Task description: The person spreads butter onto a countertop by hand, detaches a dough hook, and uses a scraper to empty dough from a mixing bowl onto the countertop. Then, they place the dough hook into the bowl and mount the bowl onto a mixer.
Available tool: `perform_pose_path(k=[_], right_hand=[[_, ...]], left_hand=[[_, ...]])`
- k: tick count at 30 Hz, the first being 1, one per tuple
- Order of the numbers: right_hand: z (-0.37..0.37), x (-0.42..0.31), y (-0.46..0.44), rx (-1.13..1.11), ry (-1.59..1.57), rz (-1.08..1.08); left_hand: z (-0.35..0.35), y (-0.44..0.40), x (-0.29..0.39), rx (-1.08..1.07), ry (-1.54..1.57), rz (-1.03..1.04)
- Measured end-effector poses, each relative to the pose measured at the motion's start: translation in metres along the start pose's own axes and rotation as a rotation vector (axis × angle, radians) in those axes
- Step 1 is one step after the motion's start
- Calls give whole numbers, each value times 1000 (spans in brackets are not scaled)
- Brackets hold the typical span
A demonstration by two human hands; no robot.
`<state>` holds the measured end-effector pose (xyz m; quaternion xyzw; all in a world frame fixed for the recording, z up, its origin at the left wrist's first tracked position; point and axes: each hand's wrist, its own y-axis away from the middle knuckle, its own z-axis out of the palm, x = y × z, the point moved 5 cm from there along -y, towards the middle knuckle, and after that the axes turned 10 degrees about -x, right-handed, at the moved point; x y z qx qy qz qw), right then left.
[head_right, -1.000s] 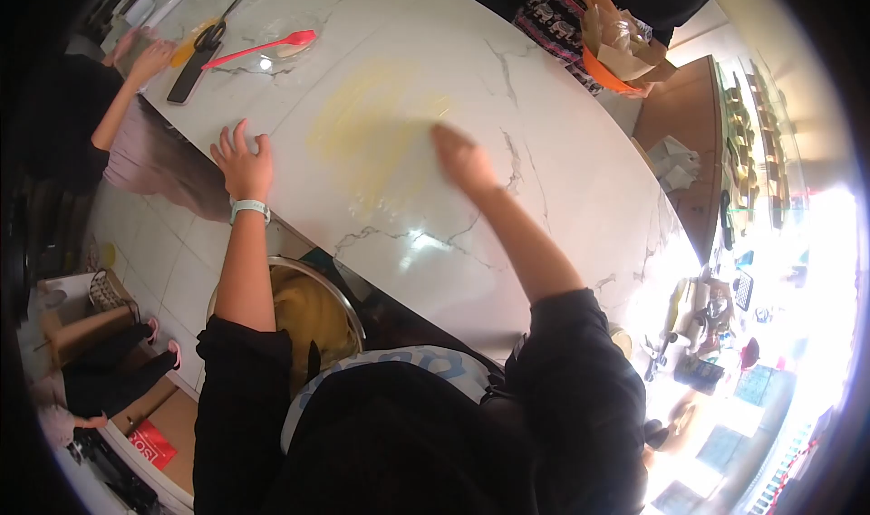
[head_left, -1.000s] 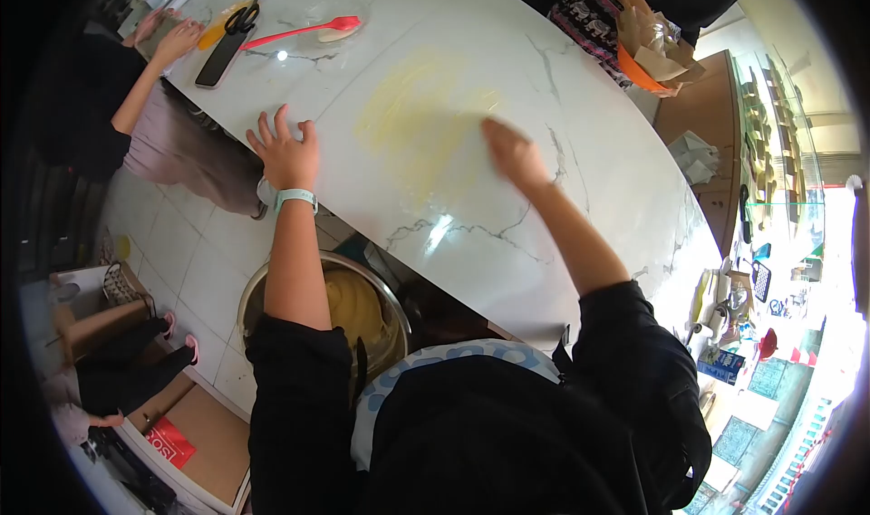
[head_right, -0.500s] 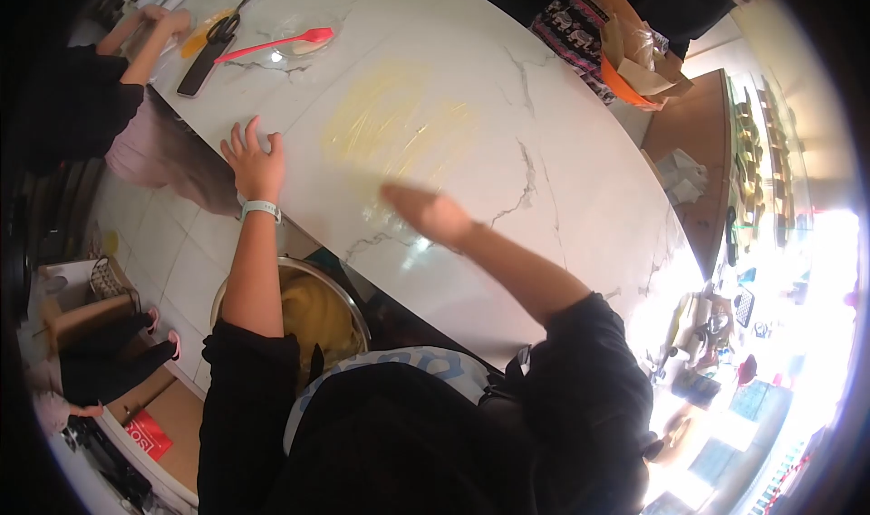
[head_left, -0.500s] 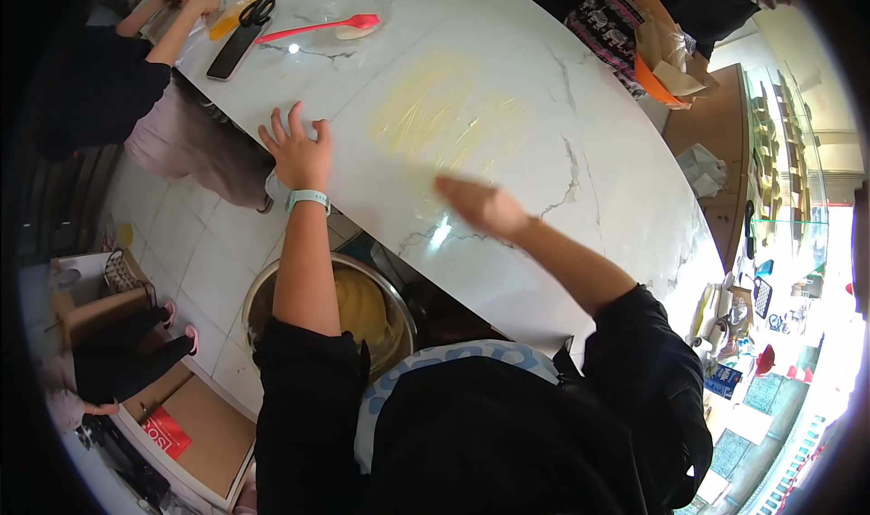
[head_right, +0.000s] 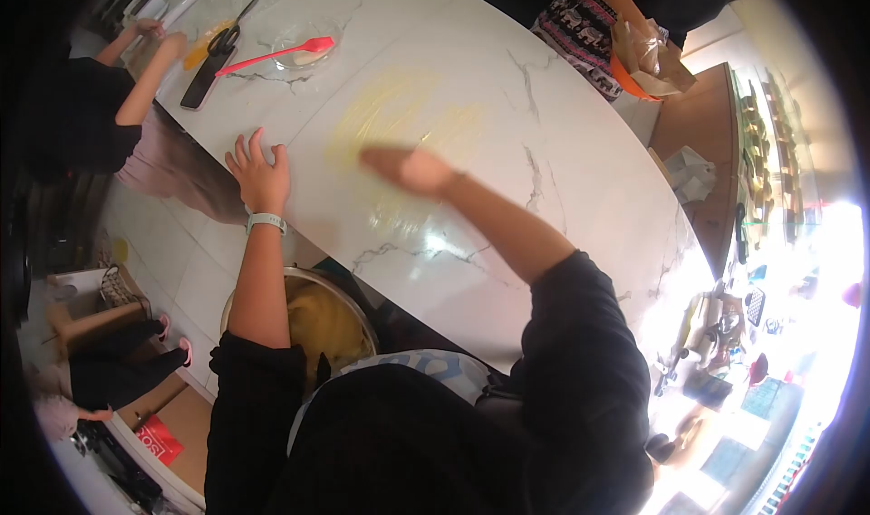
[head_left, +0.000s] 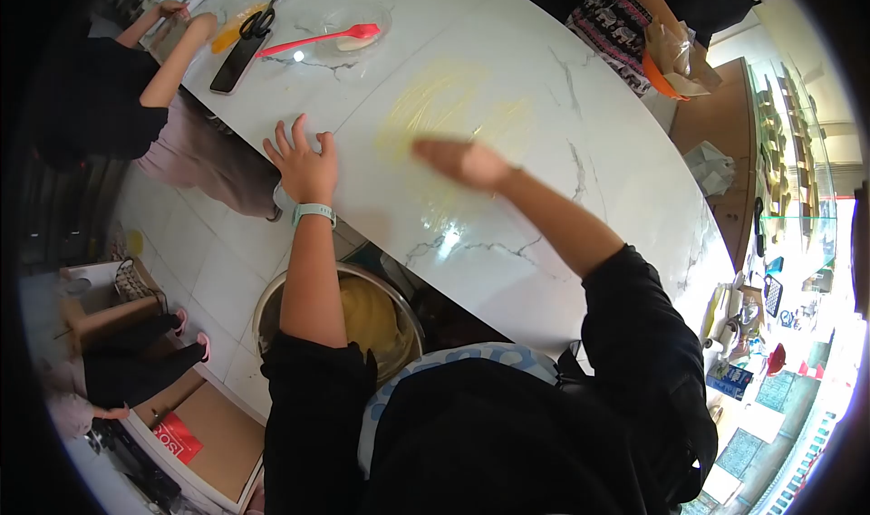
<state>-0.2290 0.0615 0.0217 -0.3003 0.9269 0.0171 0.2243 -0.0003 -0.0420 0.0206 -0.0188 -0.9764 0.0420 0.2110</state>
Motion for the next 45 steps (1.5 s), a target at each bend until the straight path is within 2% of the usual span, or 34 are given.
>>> perform_pose_path(k=[2, 3, 4, 7, 9, 13, 14, 16, 17, 19, 21, 23, 25, 26, 27, 29, 32, 34, 35, 37, 39, 41, 43, 45], right_hand=[[-33, 79, 5, 214, -47, 464], [-51, 113, 12, 301, 43, 570], [-61, 140, 23, 370, 65, 580], [-48, 112, 11, 248, 228, 633], [-4, 41, 8, 169, 270, 305], [-9, -9, 27, -101, -64, 60], [-18, 35, 34, 23, 30, 143], [-60, 94, 48, 203, 19, 584], [-75, 101, 54, 394, 108, 422], [-50, 101, 53, 386, 204, 563], [-5, 36, 40, 102, 454, 373], [-20, -58, 38, 77, 262, 37], [1, -26, 44, -12, -58, 154], [-12, 16, 52, 131, 42, 134], [-29, 60, 60, 219, 156, 304], [-68, 115, 80, 297, 26, 700], [-54, 94, 58, 261, 178, 703], [0, 24, 31, 264, 292, 307], [15, -18, 22, 157, 142, 118], [-11, -49, 10, 117, 209, -37], [-3, 25, -10, 161, 91, 87], [-35, 107, -23, 170, 205, 484], [-68, 128, -30, 269, 70, 636], [-48, 113, -68, 7, 133, 724]], left_hand=[[2, -2, -1, -13, 33, -11], [3, -3, -1, -12, 31, -9], [4, -4, -2, -10, 30, -9], [3, -4, -1, 9, -6, 5], [-1, -3, 2, 22, -23, 10], [-1, 1, 4, 17, 0, 18], [-1, 1, 4, 19, 9, 24], [0, -1, 2, 42, -4, 49], [3, -2, 1, 52, -8, 62], [6, -5, -1, 68, -13, 84], [5, -3, -1, 59, 0, 75], [2, -1, 2, 29, 31, 45], [0, 0, 2, 28, 26, 49], [0, 1, 2, 26, 27, 52], [1, 0, 2, 27, 15, 52], [2, 0, 2, 30, -1, 49], [0, 2, 2, 30, 6, 33], [1, 4, 2, 27, 7, 31], [0, 3, 2, 29, 4, 30], [-1, 3, 3, 28, 8, 25], [-1, 4, 3, 29, 7, 26], [0, 5, 3, 38, 6, 30], [-2, 6, 5, 4, 45, -4], [-2, 1, 3, -5, 43, -17]])
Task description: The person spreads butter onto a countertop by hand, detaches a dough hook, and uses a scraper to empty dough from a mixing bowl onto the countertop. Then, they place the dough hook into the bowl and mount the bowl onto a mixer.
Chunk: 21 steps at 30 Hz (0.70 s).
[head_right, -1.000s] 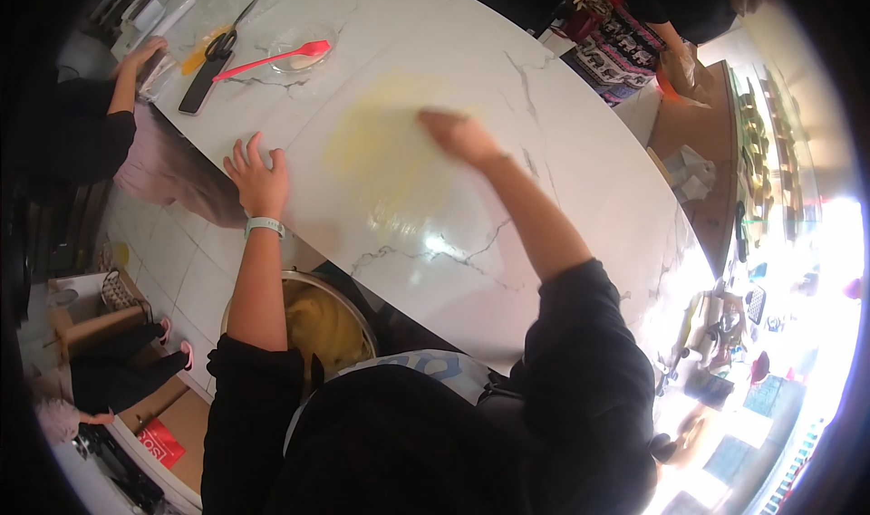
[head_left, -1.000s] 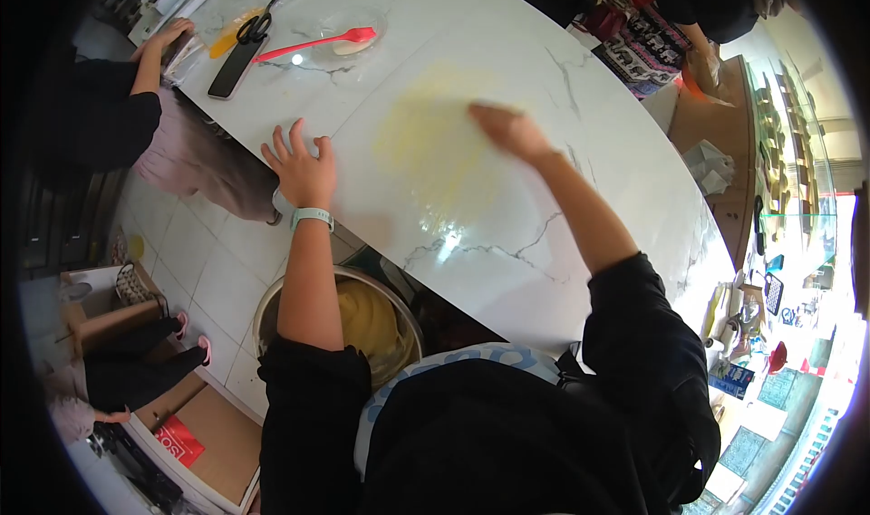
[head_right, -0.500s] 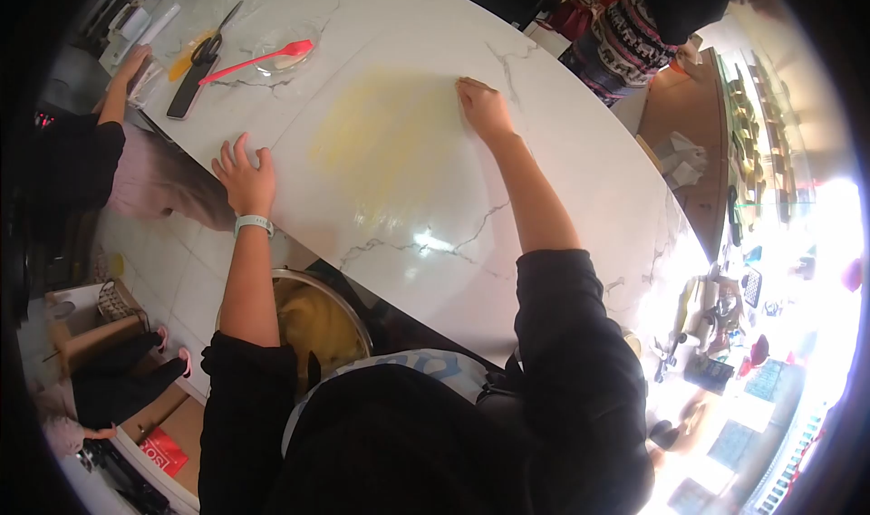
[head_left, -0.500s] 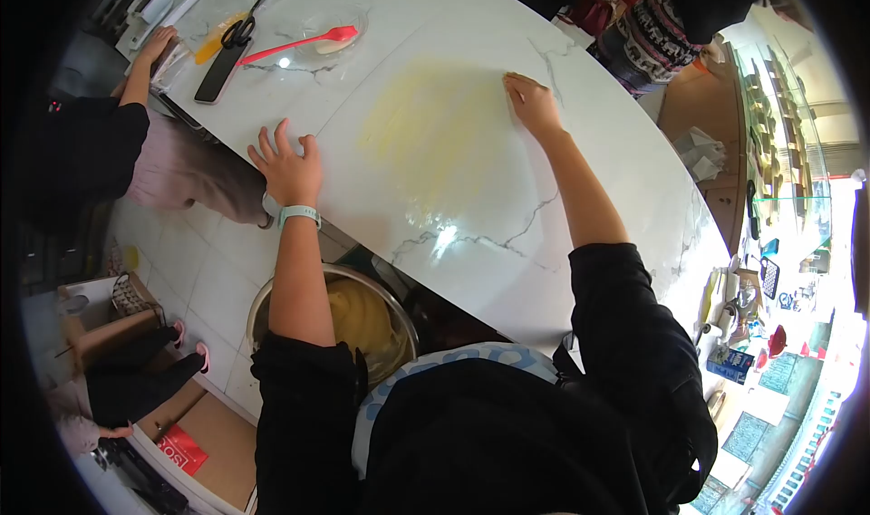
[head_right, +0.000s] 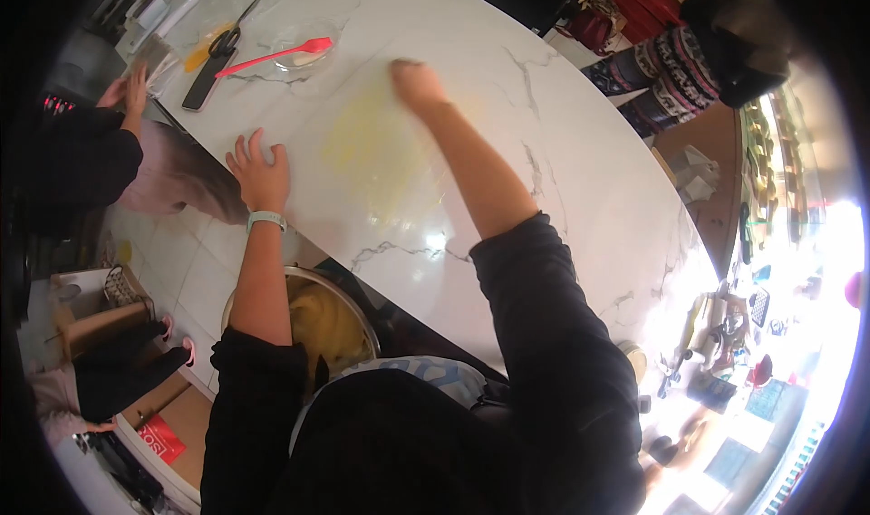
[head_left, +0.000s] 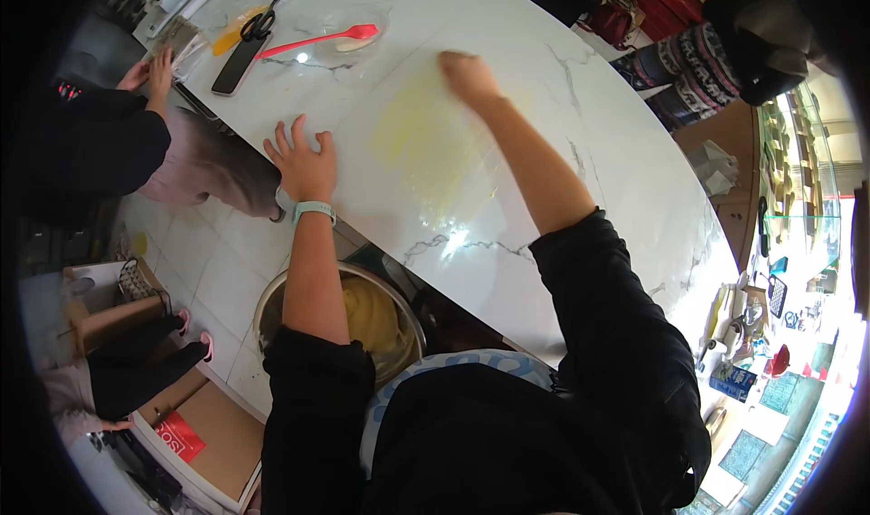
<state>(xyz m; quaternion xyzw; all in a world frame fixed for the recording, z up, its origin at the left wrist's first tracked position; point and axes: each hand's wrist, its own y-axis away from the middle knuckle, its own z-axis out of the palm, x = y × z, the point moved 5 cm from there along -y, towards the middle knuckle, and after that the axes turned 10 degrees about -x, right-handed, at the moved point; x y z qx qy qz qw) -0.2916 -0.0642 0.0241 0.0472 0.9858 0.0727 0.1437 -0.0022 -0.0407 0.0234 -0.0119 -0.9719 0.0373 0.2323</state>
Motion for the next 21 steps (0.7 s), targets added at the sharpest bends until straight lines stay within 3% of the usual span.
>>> perform_pose_path(k=[2, 4, 6, 7, 9, 11, 13, 15, 17, 20, 21], right_hand=[[45, -61, 29, 224, -50, -399], [37, -120, 63, -4, -64, -668], [48, -93, 31, 97, -69, -819], [33, -57, 37, 102, -140, -551], [12, 13, 12, 135, -155, -241], [-19, 37, 43, 301, -148, -171], [-20, 41, 77, 127, -134, -26], [-6, 39, 126, 359, -98, -226], [0, 29, 186, 383, -92, -180], [6, 4, 241, 266, -224, -167], [1, 7, 239, 169, -444, -41]], left_hand=[[-1, 3, -2, 23, -20, 11], [10, -14, -12, 46, -42, 11], [14, -20, -17, 45, -45, 5], [2, -1, -4, 39, -31, 29], [1, -3, -1, 36, -24, 26], [4, -4, -1, 40, -39, 20], [1, -4, 0, 29, -38, 11], [4, -7, 0, 37, -39, 20], [5, -2, -6, 71, -38, 55], [8, -5, -8, 84, -61, 80], [10, -9, -9, 66, -58, 71]])
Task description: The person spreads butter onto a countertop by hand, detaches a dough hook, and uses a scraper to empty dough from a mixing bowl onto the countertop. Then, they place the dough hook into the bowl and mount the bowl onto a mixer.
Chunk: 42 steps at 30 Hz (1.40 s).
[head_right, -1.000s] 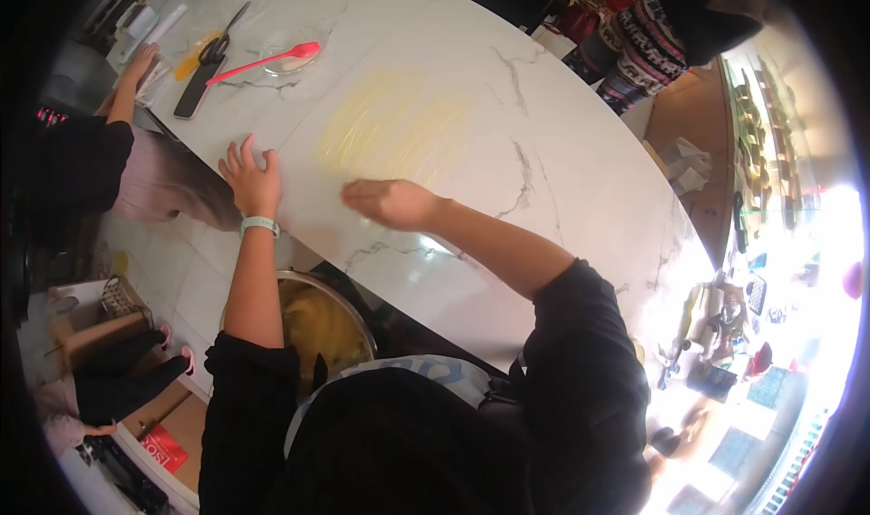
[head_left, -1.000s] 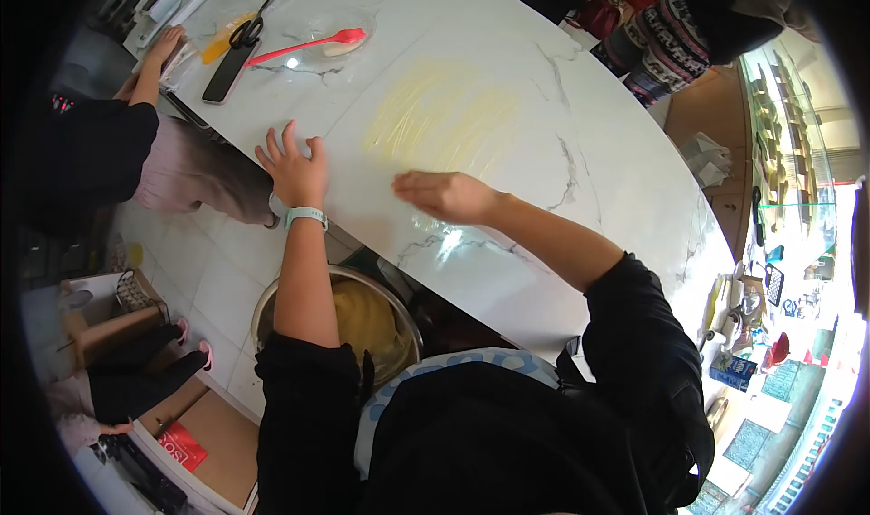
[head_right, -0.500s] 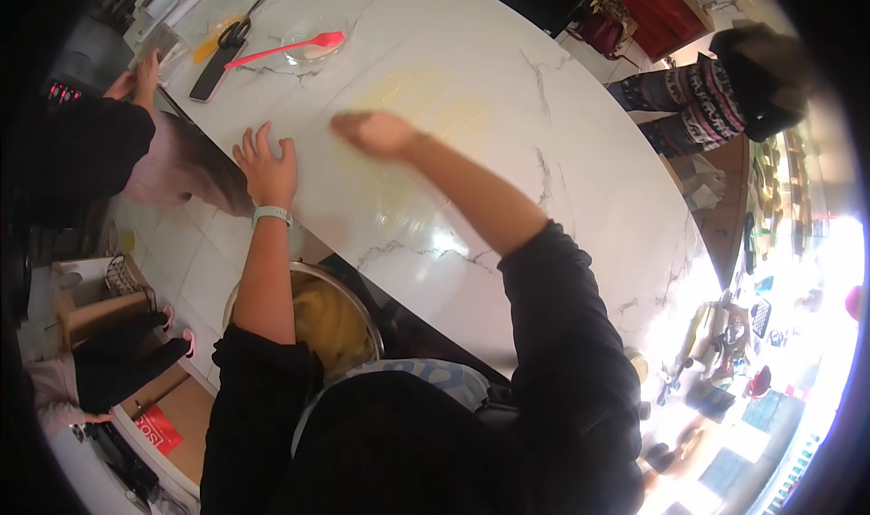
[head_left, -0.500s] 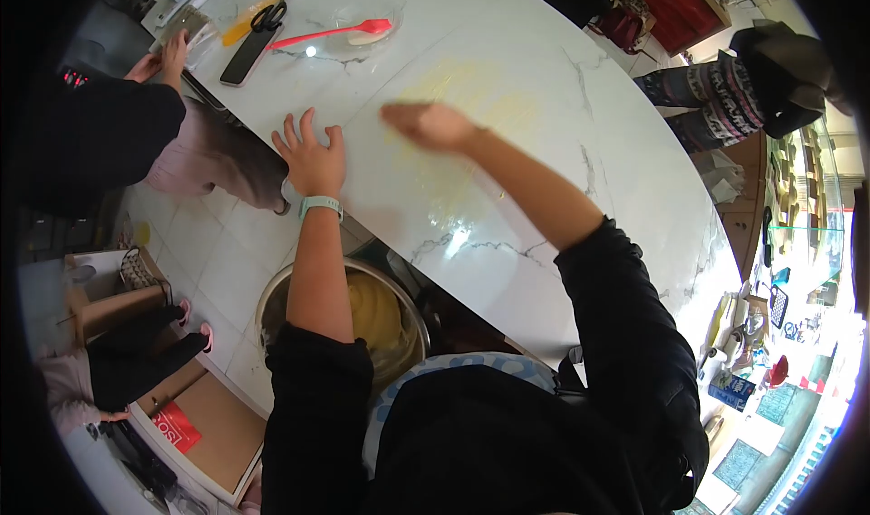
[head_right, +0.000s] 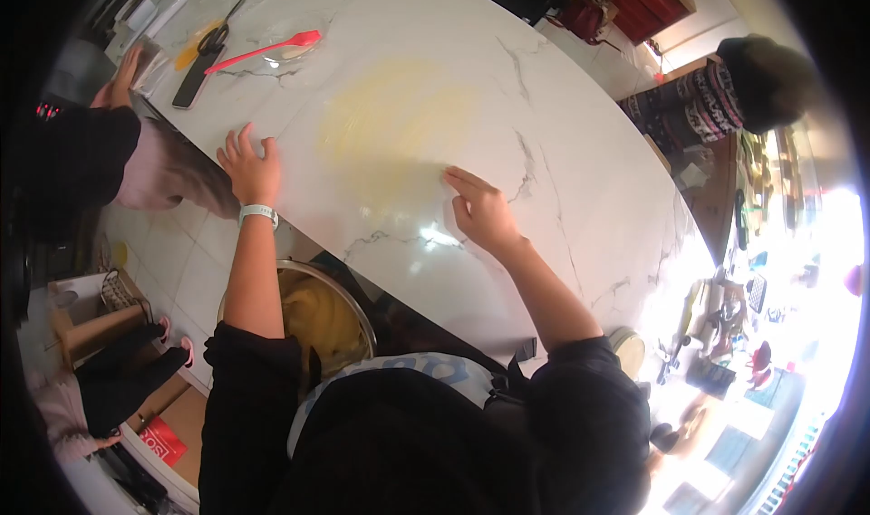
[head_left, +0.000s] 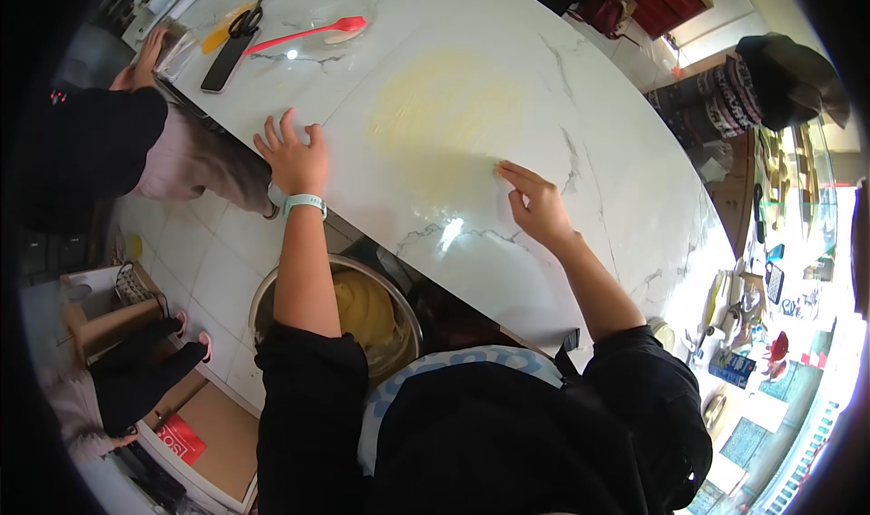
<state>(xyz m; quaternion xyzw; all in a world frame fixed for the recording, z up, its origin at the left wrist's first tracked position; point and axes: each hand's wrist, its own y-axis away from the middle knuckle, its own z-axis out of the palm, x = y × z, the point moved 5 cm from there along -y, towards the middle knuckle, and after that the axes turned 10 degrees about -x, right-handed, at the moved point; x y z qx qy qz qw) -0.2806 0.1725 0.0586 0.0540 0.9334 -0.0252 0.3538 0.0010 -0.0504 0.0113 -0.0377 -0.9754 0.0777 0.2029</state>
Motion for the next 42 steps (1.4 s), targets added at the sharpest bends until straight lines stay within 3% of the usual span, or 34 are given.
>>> perform_pose_path(k=[1, 4, 7, 12, 15, 18, 21, 22, 25, 29, 31, 33, 35, 37, 40, 41, 42], right_hand=[[-3, 4, 2, -56, -205, 159], [-6, 27, -9, -48, -937, 262], [1, 7, 0, -234, -1103, 156], [14, -33, 10, -391, -443, 30], [21, -35, 21, -295, -402, -108], [-2, -13, 34, 31, -616, -50], [-21, 3, 39, 110, -437, -12], [-11, 14, 41, 121, -522, -65], [6, 23, 51, -27, 550, -34], [-5, 2, 64, -214, 818, 140], [-19, -8, 59, -530, 696, 484], [-36, -40, 46, -650, 534, 611], [-54, -67, 14, -577, 364, 542], [-21, -33, -22, -222, 525, -12], [43, 24, -94, -171, 684, 15], [60, 17, -120, -218, 736, 1], [80, -11, -125, -300, 583, -149]], left_hand=[[1, -2, 1, -17, 7, -7], [3, -4, 1, -39, 19, -24], [-1, -1, 3, -46, 27, -28], [-1, 1, 4, -62, 31, -33], [-4, 7, 0, -49, 31, -19], [-8, 14, -2, -37, 18, -14], [1, 11, -3, -29, 3, -13], [2, 11, -4, -31, 12, -16], [9, 8, -4, -46, 25, -26], [0, 5, 0, -28, 23, -12], [3, 6, -1, -16, 16, -10], [0, 6, -2, -19, 15, -17], [-6, 8, 3, -42, 34, -28], [-1, 8, -1, -41, 61, -27], [0, 8, -2, -36, 24, -29], [0, 4, 0, -25, 6, -39], [-1, 2, 1, -12, 20, -24]])
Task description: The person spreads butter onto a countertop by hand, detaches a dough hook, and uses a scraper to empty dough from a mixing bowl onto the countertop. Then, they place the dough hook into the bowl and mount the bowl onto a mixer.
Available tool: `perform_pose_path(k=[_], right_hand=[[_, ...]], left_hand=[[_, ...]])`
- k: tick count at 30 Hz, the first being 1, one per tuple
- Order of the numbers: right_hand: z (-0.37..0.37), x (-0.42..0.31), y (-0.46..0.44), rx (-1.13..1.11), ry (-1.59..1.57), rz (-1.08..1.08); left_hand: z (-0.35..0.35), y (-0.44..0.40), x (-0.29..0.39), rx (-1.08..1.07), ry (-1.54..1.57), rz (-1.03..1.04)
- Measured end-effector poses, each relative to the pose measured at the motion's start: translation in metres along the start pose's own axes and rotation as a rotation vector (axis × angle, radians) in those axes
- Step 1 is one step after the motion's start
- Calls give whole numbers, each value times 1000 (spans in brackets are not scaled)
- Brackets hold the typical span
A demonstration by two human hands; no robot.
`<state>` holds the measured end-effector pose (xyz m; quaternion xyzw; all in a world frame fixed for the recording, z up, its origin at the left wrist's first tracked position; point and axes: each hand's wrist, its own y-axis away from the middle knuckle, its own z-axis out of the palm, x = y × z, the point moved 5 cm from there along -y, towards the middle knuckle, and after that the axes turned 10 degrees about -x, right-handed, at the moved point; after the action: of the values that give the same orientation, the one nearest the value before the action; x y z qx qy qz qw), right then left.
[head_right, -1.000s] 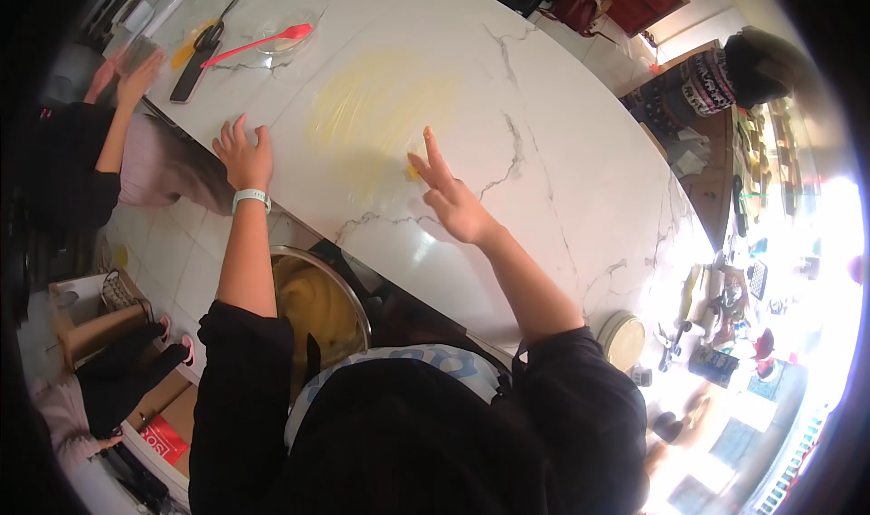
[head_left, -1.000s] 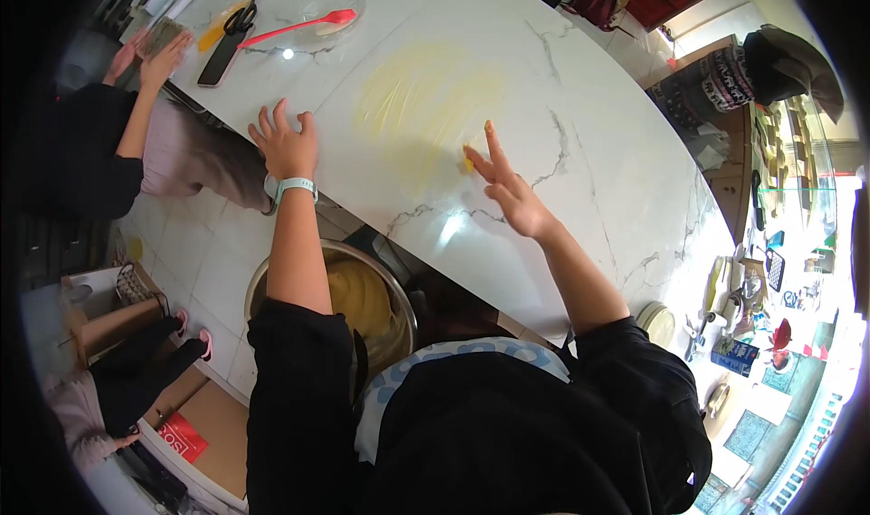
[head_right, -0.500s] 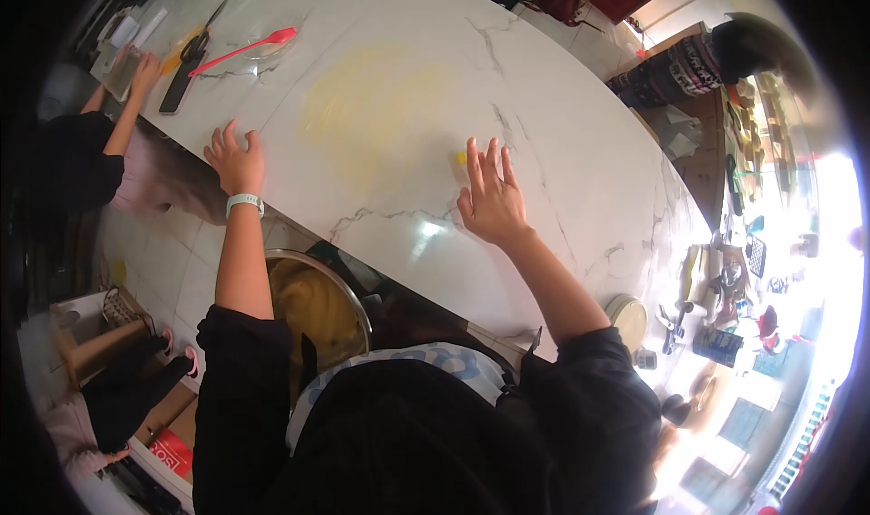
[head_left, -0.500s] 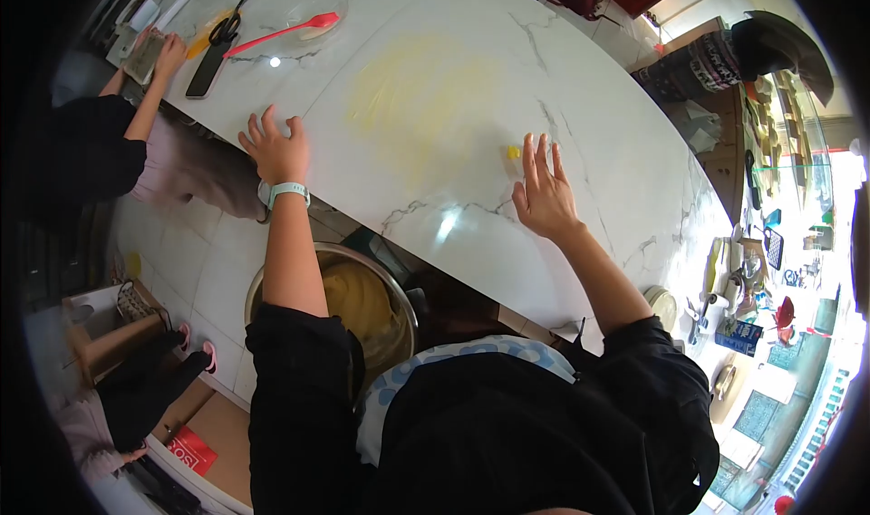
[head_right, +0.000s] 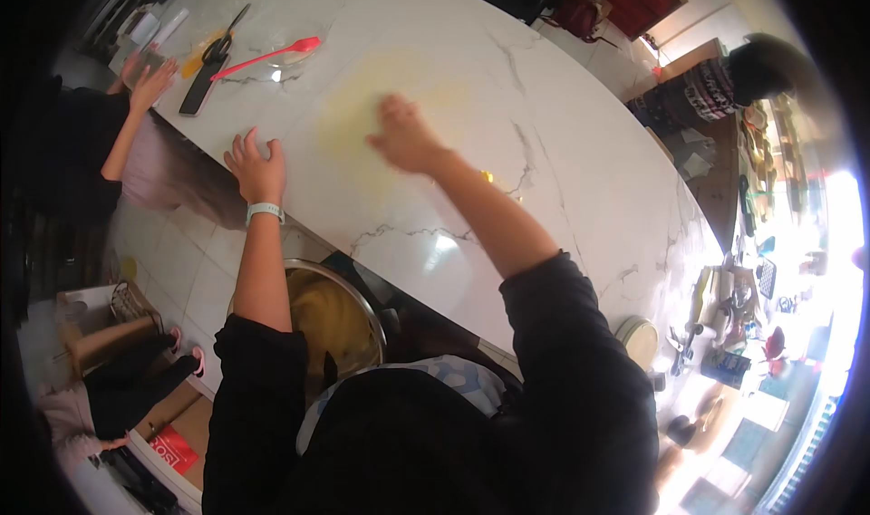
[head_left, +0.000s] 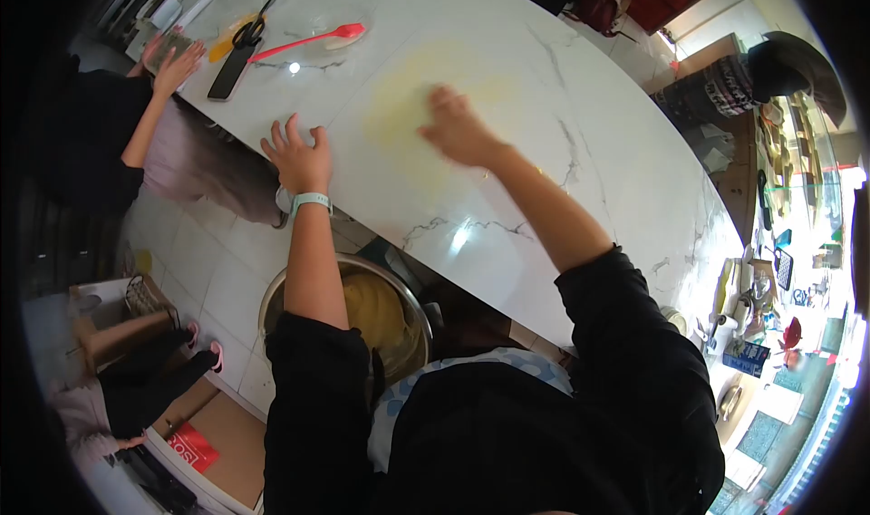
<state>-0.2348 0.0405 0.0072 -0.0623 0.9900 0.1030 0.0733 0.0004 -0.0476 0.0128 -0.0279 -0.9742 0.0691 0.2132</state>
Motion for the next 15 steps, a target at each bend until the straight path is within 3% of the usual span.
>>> perform_pose_path(k=[1, 3, 5, 9, 11, 13, 15], right_hand=[[3, -37, 8, -29, -145, -179], [19, -91, 53, -36, -6, -345], [10, -73, 86, -99, -288, -248], [-13, 75, 36, 184, -34, 338], [-23, 87, -22, 221, -40, 430], [-16, 45, -76, 114, 14, 276], [4, -40, -69, 82, -9, -118]], left_hand=[[-2, 3, 0, 1, 4, 15], [-4, 3, 1, 9, 15, 25], [-3, 4, 1, -1, 14, 22], [-5, 5, 4, -4, 33, -2], [-5, 4, 3, -5, 25, -12], [-8, 4, 4, -2, 32, -25], [-9, 4, 2, -17, 38, -26]])
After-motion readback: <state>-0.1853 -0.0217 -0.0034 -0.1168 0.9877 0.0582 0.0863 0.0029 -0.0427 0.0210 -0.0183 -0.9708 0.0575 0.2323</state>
